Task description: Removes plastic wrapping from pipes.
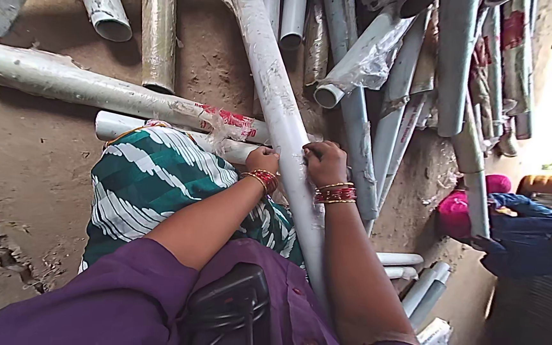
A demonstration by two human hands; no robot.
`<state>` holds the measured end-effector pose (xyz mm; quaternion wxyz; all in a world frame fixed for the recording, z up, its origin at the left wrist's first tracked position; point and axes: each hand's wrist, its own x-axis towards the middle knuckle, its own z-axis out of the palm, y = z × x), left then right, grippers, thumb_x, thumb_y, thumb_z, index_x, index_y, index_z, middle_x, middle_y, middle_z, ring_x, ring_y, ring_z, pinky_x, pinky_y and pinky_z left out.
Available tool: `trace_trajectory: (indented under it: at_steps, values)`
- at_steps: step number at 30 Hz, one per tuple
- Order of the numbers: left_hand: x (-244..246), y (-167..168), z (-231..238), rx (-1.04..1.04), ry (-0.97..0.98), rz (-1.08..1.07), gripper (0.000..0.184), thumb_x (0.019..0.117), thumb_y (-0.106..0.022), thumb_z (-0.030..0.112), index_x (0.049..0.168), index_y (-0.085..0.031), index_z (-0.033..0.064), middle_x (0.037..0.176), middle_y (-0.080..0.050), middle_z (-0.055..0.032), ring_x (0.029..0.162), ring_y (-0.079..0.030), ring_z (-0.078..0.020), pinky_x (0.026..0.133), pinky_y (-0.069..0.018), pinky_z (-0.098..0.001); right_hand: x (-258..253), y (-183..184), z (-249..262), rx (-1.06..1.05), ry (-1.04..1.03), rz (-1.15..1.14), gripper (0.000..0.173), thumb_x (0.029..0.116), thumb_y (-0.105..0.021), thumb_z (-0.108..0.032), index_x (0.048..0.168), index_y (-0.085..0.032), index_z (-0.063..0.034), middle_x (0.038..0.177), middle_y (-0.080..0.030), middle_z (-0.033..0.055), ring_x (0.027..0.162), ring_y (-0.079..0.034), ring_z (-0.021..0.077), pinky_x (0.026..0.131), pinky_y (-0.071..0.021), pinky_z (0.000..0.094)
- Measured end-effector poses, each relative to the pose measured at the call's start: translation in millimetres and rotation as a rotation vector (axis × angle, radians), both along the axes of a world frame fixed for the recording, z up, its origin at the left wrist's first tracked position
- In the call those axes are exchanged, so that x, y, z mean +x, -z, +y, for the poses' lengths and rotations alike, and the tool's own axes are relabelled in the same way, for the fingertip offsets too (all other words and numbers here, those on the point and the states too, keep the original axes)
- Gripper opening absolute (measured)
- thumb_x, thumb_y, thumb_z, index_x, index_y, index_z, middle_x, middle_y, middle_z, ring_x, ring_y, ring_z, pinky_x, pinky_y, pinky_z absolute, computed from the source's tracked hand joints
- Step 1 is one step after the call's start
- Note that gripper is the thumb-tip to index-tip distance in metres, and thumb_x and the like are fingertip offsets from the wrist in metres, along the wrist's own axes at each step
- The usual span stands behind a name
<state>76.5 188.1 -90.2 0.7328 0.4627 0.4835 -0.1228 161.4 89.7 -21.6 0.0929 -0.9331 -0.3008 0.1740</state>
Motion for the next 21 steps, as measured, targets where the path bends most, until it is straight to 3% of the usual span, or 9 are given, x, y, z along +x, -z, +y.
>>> trace_trajectory:
  at_steps: [5, 10, 13, 15, 16, 17, 18, 20, 21]
  values:
    - [1.6, 2.0, 14.3, 0.036, -0.114, 0.057, 0.022, 0.1026, -0.061, 0.013, 0.118, -0.068, -0.0005, 0.110, -0.068, -0.0186, 0.099, -0.065, -0.0272, 0.091, -0.0512, -0.0461, -0.7, -0.1, -0.3, -0.020, -0.012, -0.004, 0.021, 0.1000, -0.059, -0.006, 0.109, -0.075, 0.0042, 0.109, -0.072, 0.0256, 0.106, -0.068, 0.0397, 0.098, -0.0495, 0.0531]
    - [4.8, 12.5, 29.0, 0.066, -0.348, 0.049, 0.021, 0.1032, -0.060, 0.013, 0.119, -0.067, 0.0003, 0.109, -0.068, -0.0162, 0.092, -0.065, -0.0223, 0.087, -0.0532, -0.0404, 3.8, -2.5, 3.0, -0.091, 0.035, 0.023, 0.023, 0.0999, -0.057, -0.004, 0.112, -0.074, 0.0040, 0.115, -0.070, 0.0267, 0.111, -0.066, 0.0407, 0.100, -0.0480, 0.0543]
    - [6.2, 15.4, 35.3, 0.088, -0.493, 0.046, 0.028, 0.1076, -0.054, 0.018, 0.128, -0.060, -0.0003, 0.113, -0.066, -0.0165, 0.089, -0.067, -0.0203, 0.084, -0.0558, -0.0372, 8.2, -6.9, 2.4, -0.119, 0.114, 0.071, 0.025, 0.0999, -0.055, -0.002, 0.116, -0.073, 0.0029, 0.118, -0.069, 0.0253, 0.114, -0.065, 0.0385, 0.102, -0.0469, 0.0536]
    - [5.5, 11.8, 36.9, 0.055, -0.443, 0.097, 0.037, 0.1080, -0.054, 0.022, 0.137, -0.055, -0.0007, 0.122, -0.064, -0.0198, 0.097, -0.067, -0.0245, 0.087, -0.0554, -0.0400, 11.5, -11.5, 1.0, -0.096, 0.186, 0.119, 0.025, 0.1004, -0.054, -0.001, 0.116, -0.073, 0.0019, 0.120, -0.069, 0.0238, 0.114, -0.065, 0.0345, 0.102, -0.0465, 0.0511]
    - [2.3, 8.3, 36.0, -0.009, -0.350, 0.135, 0.048, 0.1065, -0.057, 0.028, 0.142, -0.050, -0.0029, 0.130, -0.061, -0.0238, 0.109, -0.065, -0.0303, 0.095, -0.0531, -0.0453, 12.8, -12.1, -1.7, -0.075, 0.193, 0.138, 0.025, 0.1002, -0.054, -0.001, 0.115, -0.074, 0.0019, 0.120, -0.069, 0.0235, 0.114, -0.065, 0.0335, 0.101, -0.0472, 0.0500]
    - [-0.3, 4.6, 33.9, -0.087, -0.237, 0.166, 0.055, 0.1053, -0.059, 0.034, 0.142, -0.049, -0.0061, 0.134, -0.058, -0.0266, 0.117, -0.062, -0.0343, 0.100, -0.0498, -0.0501, 14.4, -10.9, -4.6, -0.049, 0.166, 0.149, 0.024, 0.0998, -0.056, -0.002, 0.115, -0.073, 0.0025, 0.121, -0.068, 0.0239, 0.113, -0.065, 0.0336, 0.100, -0.0478, 0.0498]
    - [-1.9, 3.7, 29.1, -0.152, -0.140, 0.184, 0.055, 0.1050, -0.059, 0.038, 0.136, -0.055, -0.0068, 0.132, -0.060, -0.0260, 0.117, -0.062, -0.0340, 0.100, -0.0502, -0.0515, 15.3, -8.0, -7.5, -0.026, 0.113, 0.150, 0.023, 0.0995, -0.058, -0.003, 0.116, -0.073, 0.0027, 0.122, -0.067, 0.0243, 0.112, -0.065, 0.0343, 0.099, -0.0487, 0.0500]
    - [-1.2, 8.2, 16.6, -0.225, -0.054, 0.162, 0.042, 0.1080, -0.053, 0.034, 0.123, -0.062, -0.0034, 0.110, -0.067, -0.0173, 0.088, -0.068, -0.0227, 0.077, -0.0571, -0.0403, 14.9, 2.7, -10.7, 0.025, -0.026, 0.116, 0.022, 0.0959, -0.066, -0.004, 0.115, -0.074, 0.0037, 0.120, -0.067, 0.0261, 0.111, -0.065, 0.0367, 0.098, -0.0498, 0.0511]
    - [-0.5, 8.1, 15.0, -0.227, -0.022, 0.156, 0.032, 0.1068, -0.053, 0.024, 0.118, -0.064, -0.0039, 0.106, -0.067, -0.0156, 0.083, -0.066, -0.0213, 0.074, -0.0563, -0.0389, 13.6, 8.0, -10.3, 0.046, -0.088, 0.081, 0.021, 0.0929, -0.070, -0.004, 0.112, -0.075, 0.0044, 0.116, -0.067, 0.0267, 0.109, -0.065, 0.0382, 0.097, -0.0504, 0.0521]
